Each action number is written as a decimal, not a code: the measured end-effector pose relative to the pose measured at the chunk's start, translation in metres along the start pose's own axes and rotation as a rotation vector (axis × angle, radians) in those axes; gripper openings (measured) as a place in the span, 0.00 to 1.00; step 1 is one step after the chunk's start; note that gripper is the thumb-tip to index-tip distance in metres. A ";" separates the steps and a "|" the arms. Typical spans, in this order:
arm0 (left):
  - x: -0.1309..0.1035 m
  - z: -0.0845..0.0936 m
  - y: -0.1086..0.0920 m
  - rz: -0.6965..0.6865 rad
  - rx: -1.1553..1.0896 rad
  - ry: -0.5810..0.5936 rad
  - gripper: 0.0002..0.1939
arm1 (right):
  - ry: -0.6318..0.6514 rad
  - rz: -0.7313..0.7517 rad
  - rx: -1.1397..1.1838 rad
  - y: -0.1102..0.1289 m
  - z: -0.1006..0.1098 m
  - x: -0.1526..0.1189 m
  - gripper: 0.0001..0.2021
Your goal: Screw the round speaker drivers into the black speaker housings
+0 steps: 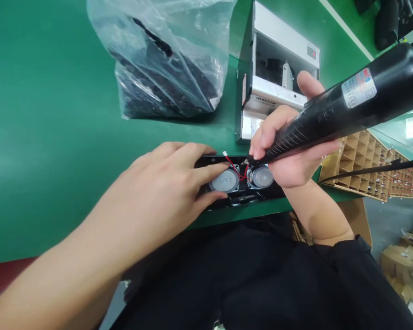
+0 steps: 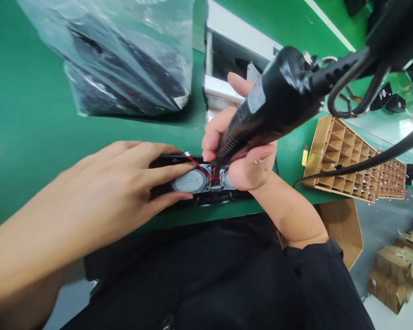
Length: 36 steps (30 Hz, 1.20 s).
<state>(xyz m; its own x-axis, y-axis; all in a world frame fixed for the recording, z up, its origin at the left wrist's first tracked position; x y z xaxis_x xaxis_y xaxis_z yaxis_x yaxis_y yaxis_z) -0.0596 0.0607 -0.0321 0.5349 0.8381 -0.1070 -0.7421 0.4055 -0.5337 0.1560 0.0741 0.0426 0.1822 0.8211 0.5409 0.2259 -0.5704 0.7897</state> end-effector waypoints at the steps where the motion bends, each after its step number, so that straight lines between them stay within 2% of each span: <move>1: 0.000 0.001 0.000 0.000 -0.004 0.003 0.27 | -0.010 0.000 -0.008 -0.001 0.001 0.000 0.37; 5: 0.000 0.005 0.000 -0.011 0.011 0.010 0.22 | -0.003 -0.014 -0.049 -0.002 0.003 -0.001 0.39; 12: -0.002 0.010 -0.005 -0.066 0.090 -0.011 0.27 | 0.000 -0.045 -0.092 -0.001 -0.002 -0.001 0.41; 16: -0.003 0.010 -0.008 -0.073 0.095 -0.015 0.26 | 0.050 -0.055 -0.204 -0.002 -0.004 -0.001 0.42; 22: -0.003 0.009 -0.010 -0.067 0.091 -0.004 0.20 | 0.114 -0.027 -0.102 -0.006 0.006 -0.004 0.36; 28: -0.003 0.009 -0.010 -0.041 0.090 0.021 0.22 | 0.119 -0.084 -0.186 -0.007 0.007 -0.004 0.42; 31: -0.003 0.008 -0.010 -0.041 0.079 0.025 0.21 | 0.090 -0.090 -0.178 -0.005 0.001 -0.003 0.40; 36: -0.002 0.009 -0.011 -0.019 0.021 0.026 0.19 | -0.033 -0.100 -0.195 -0.009 -0.003 -0.009 0.41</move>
<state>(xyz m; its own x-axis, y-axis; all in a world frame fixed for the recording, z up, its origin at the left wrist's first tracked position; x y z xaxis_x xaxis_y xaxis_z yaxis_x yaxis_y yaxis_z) -0.0561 0.0583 -0.0188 0.5588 0.8207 -0.1191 -0.7399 0.4286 -0.5185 0.1490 0.0724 0.0315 0.2000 0.8706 0.4495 0.0555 -0.4681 0.8819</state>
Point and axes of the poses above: each hand's wrist, its own x-axis towards the middle knuckle, its own z-axis out of the back of the hand, y = z × x, the point moved 2 cm from there along x, towards the middle knuckle, and after that the axes turned 11 degrees about z, right-handed, at the moved point
